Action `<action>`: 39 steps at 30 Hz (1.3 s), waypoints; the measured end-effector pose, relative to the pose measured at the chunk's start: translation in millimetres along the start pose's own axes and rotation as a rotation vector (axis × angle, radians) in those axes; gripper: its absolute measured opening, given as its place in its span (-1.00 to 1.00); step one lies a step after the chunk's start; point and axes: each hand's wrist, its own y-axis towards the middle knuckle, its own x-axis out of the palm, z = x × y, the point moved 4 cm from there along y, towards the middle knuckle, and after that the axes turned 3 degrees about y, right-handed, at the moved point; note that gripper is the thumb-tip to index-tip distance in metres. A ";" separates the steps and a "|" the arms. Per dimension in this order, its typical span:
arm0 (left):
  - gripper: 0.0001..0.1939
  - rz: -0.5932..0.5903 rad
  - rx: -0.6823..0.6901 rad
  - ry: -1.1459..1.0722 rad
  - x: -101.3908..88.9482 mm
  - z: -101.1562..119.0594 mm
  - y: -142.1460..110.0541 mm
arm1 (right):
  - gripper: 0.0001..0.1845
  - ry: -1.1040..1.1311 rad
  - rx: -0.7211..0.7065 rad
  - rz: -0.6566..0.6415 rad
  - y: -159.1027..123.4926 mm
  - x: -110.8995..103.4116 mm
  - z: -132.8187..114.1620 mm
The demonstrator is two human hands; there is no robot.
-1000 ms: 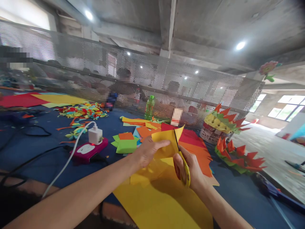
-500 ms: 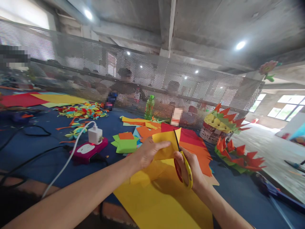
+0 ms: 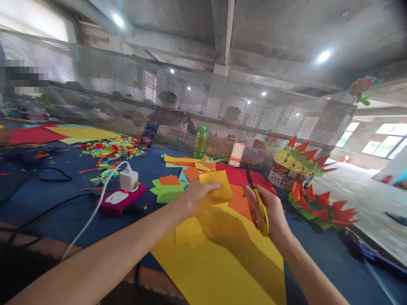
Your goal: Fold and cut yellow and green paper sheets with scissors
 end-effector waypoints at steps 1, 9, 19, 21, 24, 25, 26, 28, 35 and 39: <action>-0.67 0.015 -0.020 -0.002 -1.6 0.3 0.9 | -0.48 -0.101 0.021 0.030 6.0 -7.9 5.0; -0.63 0.032 -0.088 0.003 -3.0 0.5 4.0 | -0.87 -0.501 0.148 -0.075 25.7 -25.5 60.2; -0.65 0.035 -0.049 0.052 -5.3 -6.7 8.8 | -0.54 -0.314 -0.121 -0.129 12.7 1.6 9.4; -0.66 0.022 -0.040 0.054 -5.3 -7.1 9.9 | -0.59 -0.278 -0.138 -0.159 12.3 16.2 5.1; -0.69 0.018 -0.030 0.045 -6.3 -5.1 11.2 | -0.71 -0.253 -0.149 -0.184 20.1 35.4 6.7; -0.70 0.021 -0.027 0.041 -6.6 -3.8 11.5 | -0.72 -0.249 -0.151 -0.187 24.5 40.7 8.2; -0.71 0.024 -0.025 0.035 -6.9 -2.5 11.7 | -0.72 -0.245 -0.152 -0.191 29.4 45.6 9.8; -0.71 0.031 -0.028 0.025 -7.0 -0.6 11.9 | -0.67 -0.239 -0.146 -0.211 38.7 55.0 13.1; -0.67 0.040 -0.040 -0.004 -7.4 -1.2 13.0 | -0.62 -0.105 -0.005 -0.337 51.8 76.9 27.9; -0.66 0.044 -0.045 -0.010 -7.7 -1.3 11.4 | -0.72 0.155 0.094 -0.351 52.4 76.5 33.5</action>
